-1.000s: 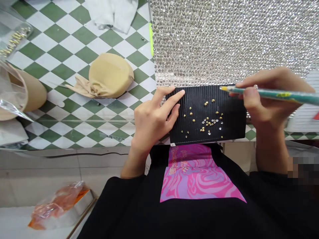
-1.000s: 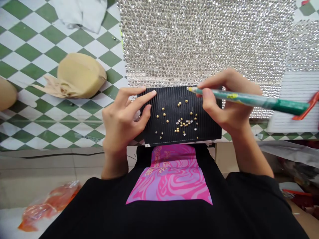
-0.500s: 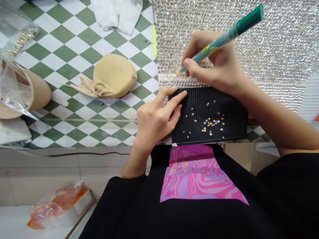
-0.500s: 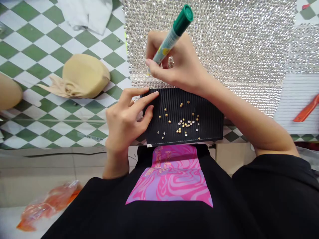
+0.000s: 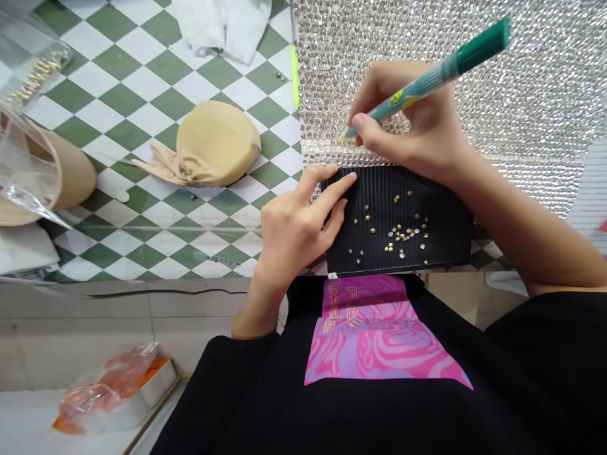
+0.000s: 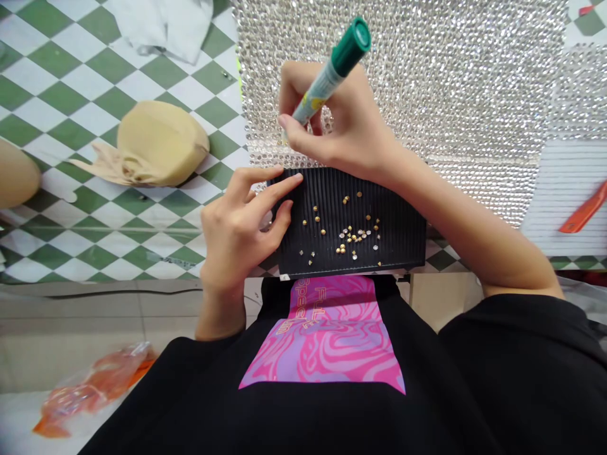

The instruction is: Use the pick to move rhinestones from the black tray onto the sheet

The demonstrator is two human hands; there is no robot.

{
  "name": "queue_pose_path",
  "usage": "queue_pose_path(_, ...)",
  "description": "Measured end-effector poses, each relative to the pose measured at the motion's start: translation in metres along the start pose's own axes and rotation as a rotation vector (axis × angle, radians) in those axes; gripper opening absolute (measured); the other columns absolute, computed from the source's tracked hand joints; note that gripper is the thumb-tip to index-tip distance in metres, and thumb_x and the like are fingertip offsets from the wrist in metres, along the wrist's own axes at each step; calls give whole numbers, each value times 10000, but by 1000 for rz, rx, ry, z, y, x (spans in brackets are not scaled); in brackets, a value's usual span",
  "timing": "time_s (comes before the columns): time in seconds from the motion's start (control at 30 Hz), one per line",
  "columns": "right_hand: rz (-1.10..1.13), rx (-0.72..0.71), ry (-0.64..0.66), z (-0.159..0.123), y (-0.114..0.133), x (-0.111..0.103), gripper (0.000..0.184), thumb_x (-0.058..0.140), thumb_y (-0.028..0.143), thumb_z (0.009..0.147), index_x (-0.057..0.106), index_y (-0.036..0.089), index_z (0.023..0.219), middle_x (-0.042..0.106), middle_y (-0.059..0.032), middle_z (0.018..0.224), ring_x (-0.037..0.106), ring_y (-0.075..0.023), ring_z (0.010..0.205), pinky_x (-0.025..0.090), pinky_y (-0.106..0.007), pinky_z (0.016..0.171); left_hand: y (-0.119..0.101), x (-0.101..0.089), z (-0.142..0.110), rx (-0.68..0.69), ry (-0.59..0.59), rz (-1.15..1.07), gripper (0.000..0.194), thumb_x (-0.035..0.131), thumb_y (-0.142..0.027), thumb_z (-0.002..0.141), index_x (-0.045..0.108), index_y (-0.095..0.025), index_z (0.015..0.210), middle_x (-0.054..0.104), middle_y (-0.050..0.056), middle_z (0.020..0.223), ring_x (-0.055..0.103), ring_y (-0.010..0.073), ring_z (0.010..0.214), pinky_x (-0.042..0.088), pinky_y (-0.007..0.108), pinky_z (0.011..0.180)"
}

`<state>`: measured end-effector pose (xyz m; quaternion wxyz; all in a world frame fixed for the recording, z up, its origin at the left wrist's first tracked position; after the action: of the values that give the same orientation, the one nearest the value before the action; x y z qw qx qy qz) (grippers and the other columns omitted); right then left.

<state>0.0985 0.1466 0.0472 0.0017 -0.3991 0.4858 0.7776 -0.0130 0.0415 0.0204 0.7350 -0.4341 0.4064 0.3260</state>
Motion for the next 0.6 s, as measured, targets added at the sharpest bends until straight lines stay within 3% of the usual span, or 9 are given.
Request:
queue_pose_path(0.17,-37,-43,-127,-34,15,-26,138,561,239,912,608,177,797,641,5,798,572,-81,683,423,-246,619,-1,1,0,6,9,-3,341,508,-255,986,651,-283,1295,698,68,1265,714,158,851,571,291,704)
queue_pose_path(0.3,-139,37,-227,-75,15,-43,108,591,174,881,633,170,782,649,29,755,562,-50,660,400,-214,601,-1,1,0,8,-1,-4,337,523,-250,979,654,-272,1288,702,75,1258,717,167,864,576,298,699)
queue_pose_path(0.47,-92,112,-327,-115,0,-49,78,629,129,819,677,183,789,666,14,731,596,-86,643,409,-245,558,-1,1,0,13,-8,5,333,528,-244,974,663,-279,1276,708,69,1245,705,151,800,557,293,661)
queue_pose_path(0.6,-79,128,-302,-123,-8,-43,76,627,139,819,682,188,801,670,5,754,602,-96,660,416,-255,568,0,1,0,13,-11,5,339,522,-243,973,662,-278,1280,708,70,1242,697,154,794,541,295,647)
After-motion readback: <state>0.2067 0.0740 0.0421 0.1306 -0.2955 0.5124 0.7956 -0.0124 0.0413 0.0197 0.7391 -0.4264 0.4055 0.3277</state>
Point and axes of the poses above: each hand's wrist, its own z-axis towards the middle knuckle, its own x-axis out of the palm, y = z × x, the point moved 8 cm from there along z, towards the middle knuckle
